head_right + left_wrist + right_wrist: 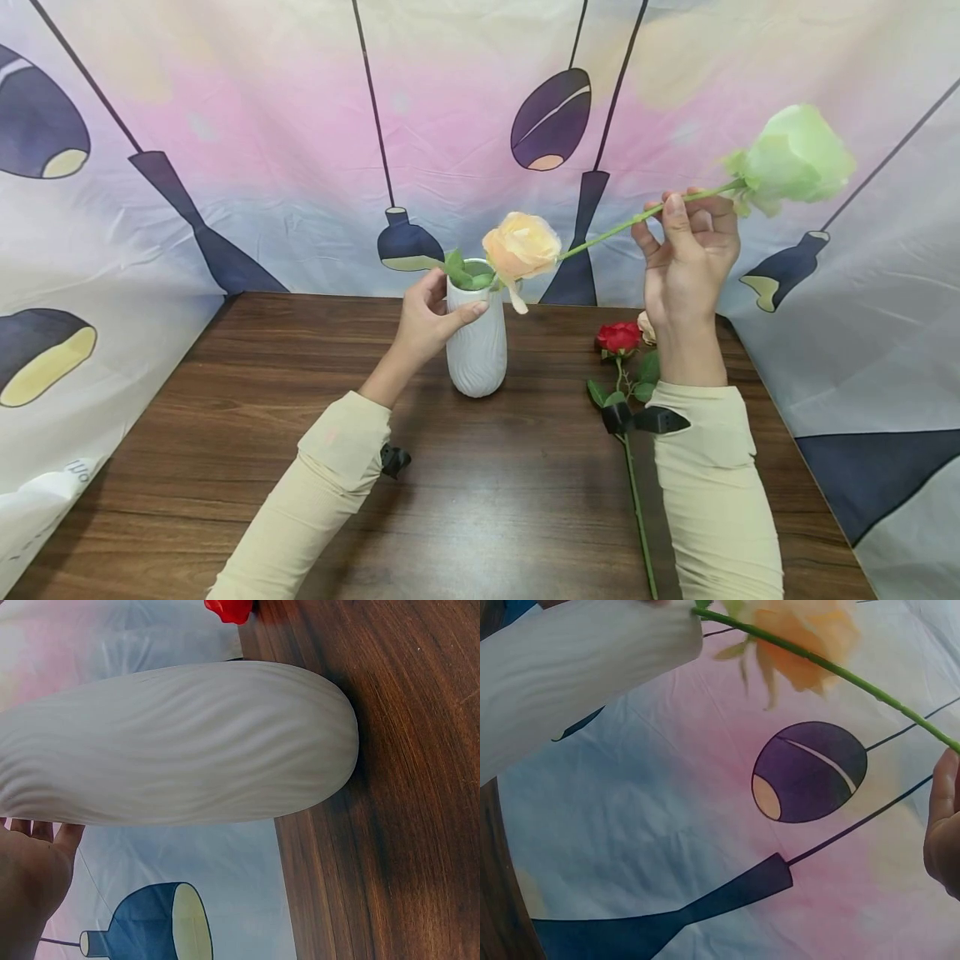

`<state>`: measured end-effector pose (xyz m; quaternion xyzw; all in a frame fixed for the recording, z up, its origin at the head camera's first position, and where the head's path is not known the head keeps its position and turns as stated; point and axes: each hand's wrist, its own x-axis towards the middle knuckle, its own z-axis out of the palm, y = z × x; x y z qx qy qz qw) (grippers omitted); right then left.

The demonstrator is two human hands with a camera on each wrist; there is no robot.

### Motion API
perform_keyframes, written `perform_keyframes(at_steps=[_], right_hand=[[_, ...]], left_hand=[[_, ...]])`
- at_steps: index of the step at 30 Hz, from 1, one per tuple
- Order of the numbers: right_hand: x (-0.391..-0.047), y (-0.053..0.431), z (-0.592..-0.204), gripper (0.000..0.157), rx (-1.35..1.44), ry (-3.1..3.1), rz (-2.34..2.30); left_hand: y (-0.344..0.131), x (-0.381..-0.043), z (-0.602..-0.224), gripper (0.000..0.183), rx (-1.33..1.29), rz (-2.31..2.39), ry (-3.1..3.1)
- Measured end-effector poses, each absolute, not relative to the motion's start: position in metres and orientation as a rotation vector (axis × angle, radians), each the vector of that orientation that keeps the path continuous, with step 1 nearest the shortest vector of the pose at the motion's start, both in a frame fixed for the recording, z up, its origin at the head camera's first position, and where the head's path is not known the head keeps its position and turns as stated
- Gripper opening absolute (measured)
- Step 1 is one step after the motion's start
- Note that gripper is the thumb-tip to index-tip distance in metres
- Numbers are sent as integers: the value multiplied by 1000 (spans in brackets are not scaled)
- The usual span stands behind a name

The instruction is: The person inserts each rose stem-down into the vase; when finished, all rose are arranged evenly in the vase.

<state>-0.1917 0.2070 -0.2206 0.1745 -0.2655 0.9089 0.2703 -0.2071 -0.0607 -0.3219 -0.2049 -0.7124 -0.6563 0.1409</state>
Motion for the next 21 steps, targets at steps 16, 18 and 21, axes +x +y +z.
perform_keyframes(at_steps=[16,18,21], right_hand=[[-195,193,-204,14,476,-843,2391],[-195,191,-204,14,503,-851,2412],[-196,187,-206,12,533,-938,2374]], left_hand=[[-61,-208,-322,55,-594,-1900,-2058],[-61,-208,-322,54,-589,-1899,-2063],[-61,-208,-322,54,-585,-1898,-2065]])
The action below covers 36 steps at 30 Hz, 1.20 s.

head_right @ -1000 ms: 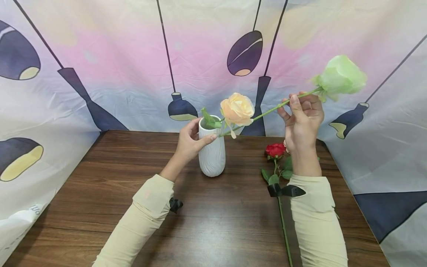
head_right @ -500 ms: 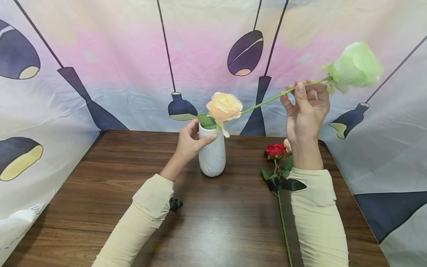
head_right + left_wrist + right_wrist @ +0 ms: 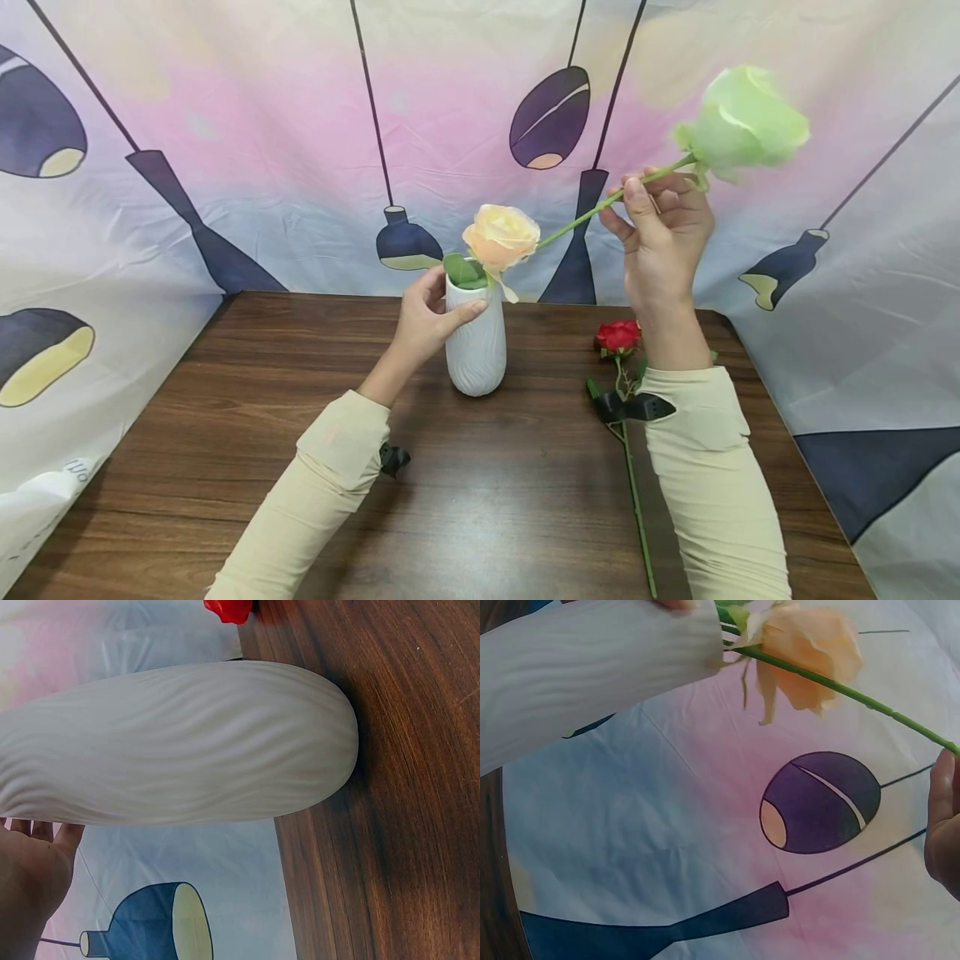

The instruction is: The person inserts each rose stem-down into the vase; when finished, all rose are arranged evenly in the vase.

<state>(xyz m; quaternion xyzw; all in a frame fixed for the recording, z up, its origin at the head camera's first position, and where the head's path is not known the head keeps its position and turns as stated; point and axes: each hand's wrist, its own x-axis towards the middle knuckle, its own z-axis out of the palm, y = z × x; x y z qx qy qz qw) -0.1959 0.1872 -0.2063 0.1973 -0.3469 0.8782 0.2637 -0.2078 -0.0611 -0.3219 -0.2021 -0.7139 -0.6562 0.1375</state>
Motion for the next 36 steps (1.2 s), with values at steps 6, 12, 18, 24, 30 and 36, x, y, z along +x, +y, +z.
perform_keyframes(at_steps=[6,12,18,24,30,36], right_hand=[[-199,180,-211,9,568,-1096,2284],[-200,172,-215,8,561,-1168,2278],[-201,165,-221,9,562,-1266,2258],[-200,158,-230,23,610,-1389,2214],[-203,153,-236,14,668,-1381,2253],[-203,148,-241,17,629,-1459,2240]], left_hand=[[-61,-209,-322,55,-587,-1900,-2066],[-61,-209,-322,55,-584,-1887,-2077],[-61,-208,-321,56,-583,-1890,-2082],[-61,-207,-321,57,-583,-1897,-2082],[-61,-208,-321,56,-583,-1895,-2075],[-61,-208,-322,56,-592,-1892,-2064]])
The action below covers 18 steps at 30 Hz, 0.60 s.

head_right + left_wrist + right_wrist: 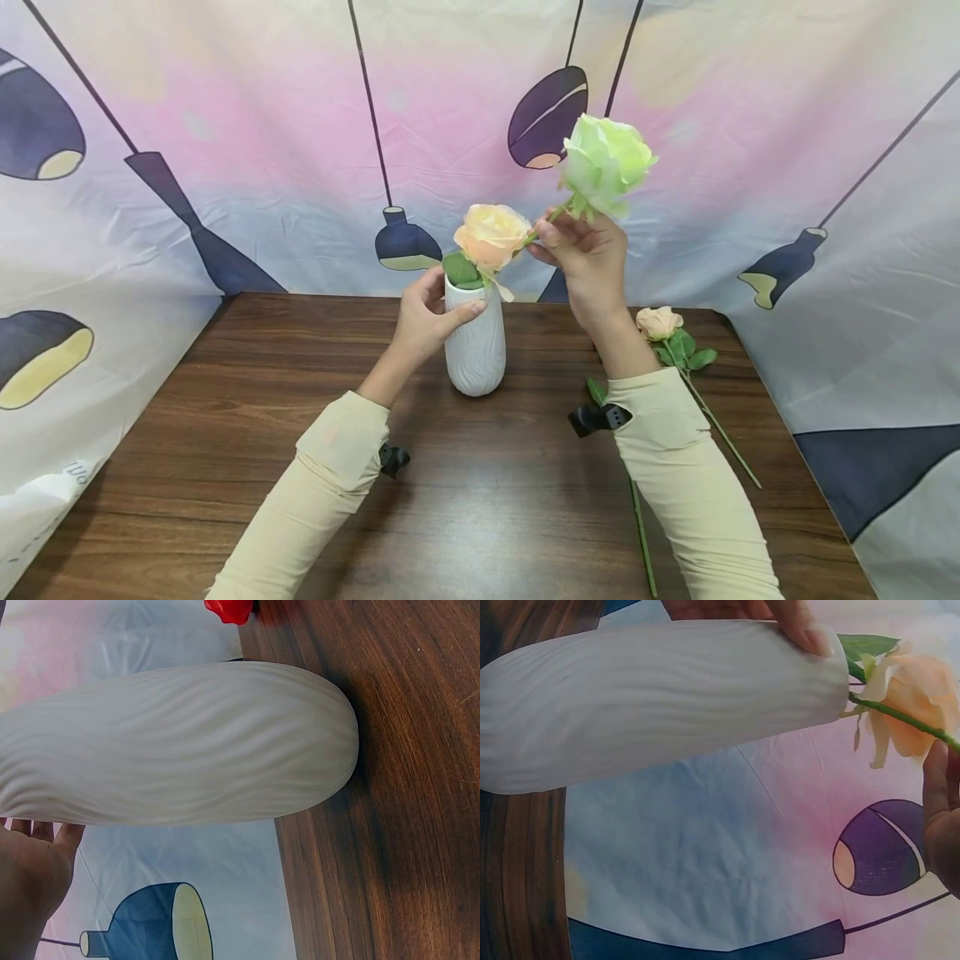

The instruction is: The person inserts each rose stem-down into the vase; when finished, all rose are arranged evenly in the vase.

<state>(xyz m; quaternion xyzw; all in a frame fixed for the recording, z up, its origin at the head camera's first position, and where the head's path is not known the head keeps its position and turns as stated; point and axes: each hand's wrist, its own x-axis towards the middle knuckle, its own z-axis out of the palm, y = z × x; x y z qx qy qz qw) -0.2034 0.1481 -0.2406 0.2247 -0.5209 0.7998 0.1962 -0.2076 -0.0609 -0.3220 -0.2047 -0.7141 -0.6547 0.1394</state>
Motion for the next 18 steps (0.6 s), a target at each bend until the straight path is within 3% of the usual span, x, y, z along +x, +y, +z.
perform_keyframes(at_steps=[4,13,18], right_hand=[[-203,145,-243,18,610,-1481,2240],[-204,135,-253,40,607,-1625,2221],[-206,129,-262,42,650,-1700,2192]], left_hand=[[-61,-208,-322,55,-591,-1891,-2065],[-62,-208,-323,56,-584,-1884,-2069],[-61,-208,-322,57,-585,-1885,-2071]])
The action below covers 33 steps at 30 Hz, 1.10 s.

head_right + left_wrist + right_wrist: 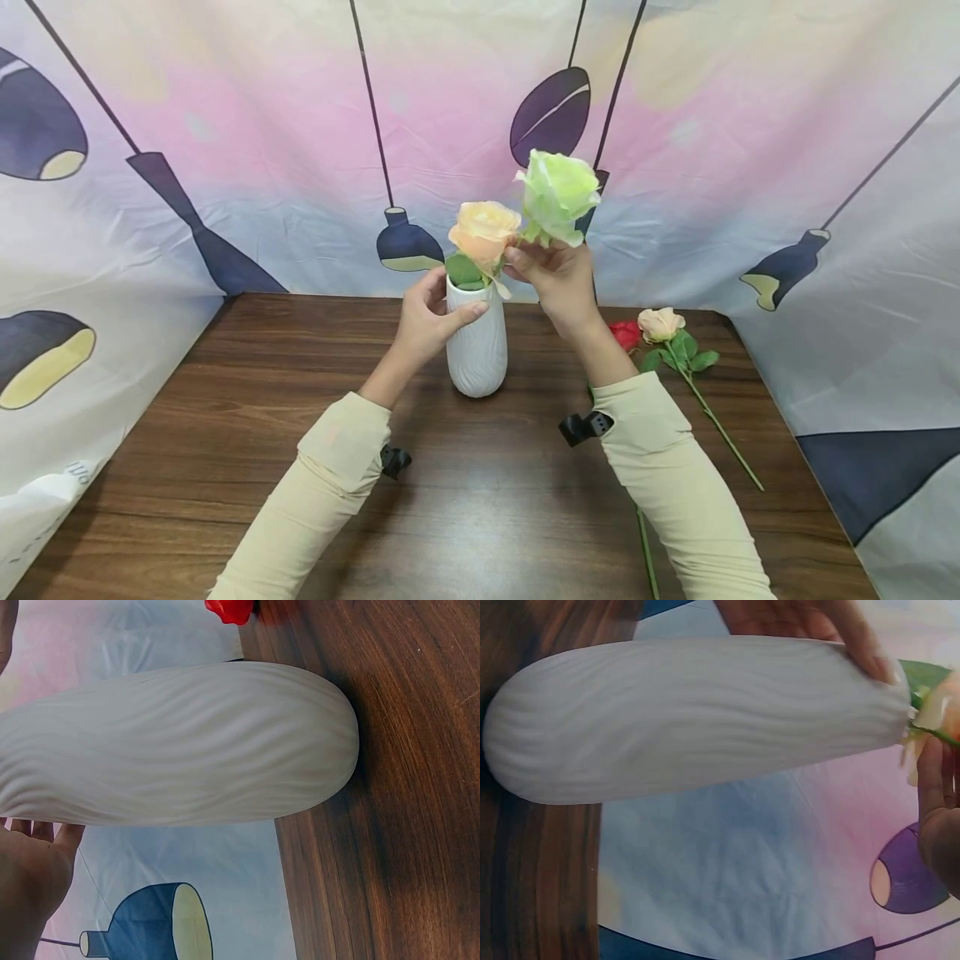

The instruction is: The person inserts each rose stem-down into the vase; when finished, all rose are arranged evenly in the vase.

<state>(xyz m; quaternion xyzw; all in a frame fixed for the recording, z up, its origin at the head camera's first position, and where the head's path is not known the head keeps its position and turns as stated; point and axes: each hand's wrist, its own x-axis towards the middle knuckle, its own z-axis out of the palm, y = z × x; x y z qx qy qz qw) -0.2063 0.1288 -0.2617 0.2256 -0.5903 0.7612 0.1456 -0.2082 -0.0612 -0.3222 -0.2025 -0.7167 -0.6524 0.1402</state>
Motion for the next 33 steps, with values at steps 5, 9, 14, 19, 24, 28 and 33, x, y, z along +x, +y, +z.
perform_keyframes(at_steps=[5,9,14,19,24,28,33], right_hand=[[-211,124,-272,50,703,-1775,2100],[-212,124,-276,55,692,-1800,2069],[-211,124,-276,55,704,-1822,2059],[-208,127,-275,44,624,-1894,2061],[-206,130,-273,40,562,-2004,2000],[-205,131,-273,46,560,-2013,2012],[-204,137,-277,45,559,-2007,2021]], left_hand=[[-60,-208,-322,58,-589,-1887,-2065],[-60,-208,-321,59,-591,-1885,-2068],[-60,-208,-321,59,-580,-1890,-2065],[-60,-208,-321,59,-581,-1899,-2065],[-61,-207,-322,58,-580,-1901,-2064],[-61,-207,-322,57,-582,-1900,-2060],[-61,-207,-322,58,-580,-1894,-2067]])
